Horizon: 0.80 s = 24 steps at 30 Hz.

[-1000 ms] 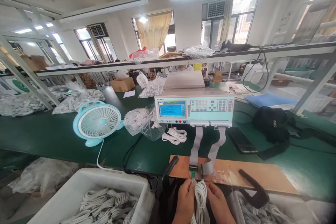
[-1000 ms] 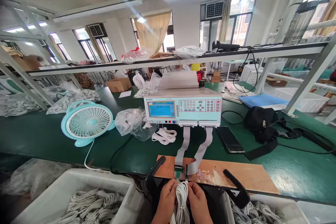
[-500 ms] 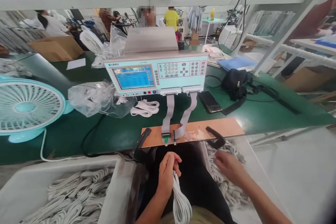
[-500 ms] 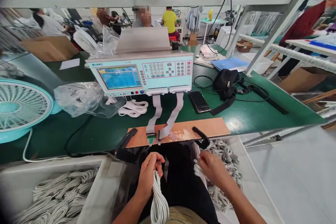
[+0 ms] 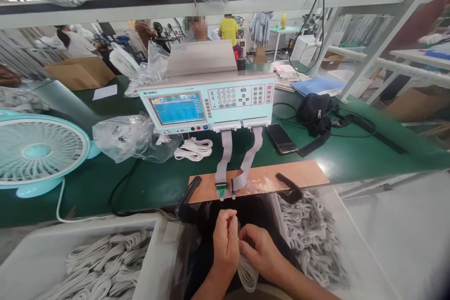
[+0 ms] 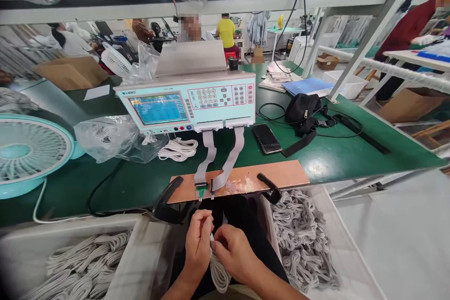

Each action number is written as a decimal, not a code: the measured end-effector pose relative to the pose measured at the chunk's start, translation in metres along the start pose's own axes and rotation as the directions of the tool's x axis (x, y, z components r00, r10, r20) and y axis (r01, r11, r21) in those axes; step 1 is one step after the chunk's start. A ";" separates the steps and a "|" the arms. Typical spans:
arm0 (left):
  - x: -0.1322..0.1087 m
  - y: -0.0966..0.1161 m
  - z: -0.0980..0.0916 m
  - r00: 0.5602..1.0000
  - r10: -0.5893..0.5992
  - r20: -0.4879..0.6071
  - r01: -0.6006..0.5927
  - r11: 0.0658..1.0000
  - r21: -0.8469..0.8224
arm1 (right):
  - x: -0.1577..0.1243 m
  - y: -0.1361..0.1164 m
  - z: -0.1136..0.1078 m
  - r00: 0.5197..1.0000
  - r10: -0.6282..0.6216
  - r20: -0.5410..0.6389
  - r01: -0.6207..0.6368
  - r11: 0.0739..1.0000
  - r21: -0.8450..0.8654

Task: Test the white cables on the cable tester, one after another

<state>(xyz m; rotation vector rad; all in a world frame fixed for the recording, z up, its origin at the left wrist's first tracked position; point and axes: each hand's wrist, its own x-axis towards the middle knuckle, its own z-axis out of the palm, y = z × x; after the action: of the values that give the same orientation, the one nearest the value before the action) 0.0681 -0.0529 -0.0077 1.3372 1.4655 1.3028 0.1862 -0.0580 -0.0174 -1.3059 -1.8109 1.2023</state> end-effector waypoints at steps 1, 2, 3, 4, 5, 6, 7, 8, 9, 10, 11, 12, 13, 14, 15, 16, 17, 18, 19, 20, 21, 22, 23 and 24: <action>0.000 -0.001 -0.002 1.000 -0.012 0.004 0.012 1.000 -0.004 | 0.004 0.002 0.000 0.999 -0.026 -0.023 0.025 0.998 -0.062; 0.000 -0.002 -0.004 0.999 -0.033 0.019 0.033 0.999 -0.015 | 0.008 0.005 0.000 0.996 -0.057 -0.064 0.048 0.988 -0.145; 0.001 -0.003 -0.007 0.997 -0.063 0.044 0.065 0.997 -0.030 | 0.014 0.006 -0.001 0.989 -0.097 -0.115 0.067 0.968 -0.241; 0.002 -0.004 -0.010 0.992 -0.094 0.083 0.098 0.994 -0.042 | 0.020 0.007 -0.002 0.975 -0.145 -0.167 0.083 0.940 -0.332; 0.004 -0.005 -0.013 0.984 -0.118 0.133 0.126 0.991 -0.049 | 0.026 0.008 -0.004 0.958 -0.195 -0.210 0.098 0.911 -0.401; 0.006 -0.006 -0.017 0.974 -0.131 0.187 0.143 0.988 -0.053 | 0.032 0.007 -0.005 0.941 -0.240 -0.240 0.115 0.892 -0.437; 0.008 -0.007 -0.021 0.961 -0.138 0.240 0.155 0.986 -0.056 | 0.037 0.006 -0.005 0.930 -0.266 -0.255 0.136 0.891 -0.433; 0.011 -0.007 -0.025 0.947 -0.139 0.290 0.162 0.985 -0.058 | 0.041 0.005 -0.006 0.930 -0.263 -0.257 0.152 0.912 -0.382; 0.014 -0.007 -0.029 0.933 -0.134 0.334 0.163 0.985 -0.062 | 0.045 0.003 -0.005 0.939 -0.231 -0.253 0.155 0.945 -0.287; 0.018 -0.006 -0.033 0.919 -0.124 0.374 0.162 0.984 -0.072 | 0.048 0.002 -0.004 0.954 -0.176 -0.244 0.139 0.977 -0.161; 0.021 -0.004 -0.037 0.906 -0.118 0.406 0.167 0.982 -0.088 | 0.050 0.000 -0.003 0.968 -0.107 -0.228 0.105 0.994 -0.020; 0.024 -0.003 -0.040 0.893 -0.117 0.435 0.179 0.978 -0.105 | 0.051 -0.001 -0.001 0.977 -0.041 -0.208 0.066 0.992 0.112; 0.027 -0.001 -0.043 0.881 -0.125 0.456 0.203 0.971 -0.125 | 0.052 -0.002 0.001 0.981 0.011 -0.194 0.033 0.974 0.223; 0.030 0.001 -0.044 0.870 -0.148 0.471 0.247 0.956 -0.156 | 0.053 -0.003 0.003 0.981 0.047 -0.186 0.012 0.952 0.305; 0.032 0.002 -0.044 0.856 -0.191 0.481 0.321 0.925 -0.202 | 0.054 -0.004 0.005 0.980 0.072 -0.184 -0.001 0.932 0.362; 0.034 0.003 -0.044 0.835 -0.251 0.490 0.416 0.871 -0.262 | 0.056 -0.005 0.006 0.979 0.090 -0.180 -0.010 0.915 0.403; 0.035 0.002 -0.042 0.806 -0.314 0.502 0.513 0.794 -0.327 | 0.057 -0.005 0.006 0.978 0.103 -0.182 -0.014 0.900 0.435; 0.035 0.001 -0.040 0.777 -0.367 0.511 0.591 0.705 -0.392 | 0.058 -0.006 0.007 0.977 0.111 -0.181 -0.016 0.887 0.461; 0.035 -0.001 -0.037 0.761 -0.409 0.504 0.635 0.629 -0.448 | 0.058 -0.006 0.007 0.977 0.116 -0.176 -0.017 0.875 0.483; 0.034 -0.004 -0.035 0.764 -0.439 0.472 0.641 0.592 -0.488 | 0.059 -0.006 0.007 0.978 0.119 -0.171 -0.017 0.865 0.502; 0.033 -0.008 -0.032 0.788 -0.454 0.416 0.615 0.605 -0.506 | 0.060 -0.006 0.007 0.979 0.120 -0.166 -0.017 0.856 0.517; 0.032 -0.012 -0.030 0.824 -0.451 0.345 0.567 0.657 -0.496 | 0.060 -0.005 0.007 0.980 0.119 -0.161 -0.016 0.849 0.527; 0.031 -0.016 -0.029 0.857 -0.434 0.278 0.515 0.721 -0.464 | 0.061 -0.004 0.006 0.981 0.116 -0.158 -0.015 0.847 0.532; 0.031 -0.020 -0.028 0.882 -0.410 0.231 0.471 0.777 -0.419 | 0.061 -0.003 0.006 0.981 0.111 -0.157 -0.011 0.849 0.529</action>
<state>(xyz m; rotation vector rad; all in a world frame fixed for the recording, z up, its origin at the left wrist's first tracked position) 0.0311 -0.0269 -0.0180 0.6863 1.1798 1.1305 0.1590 -0.0030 -0.0199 -1.1086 -1.1920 1.4327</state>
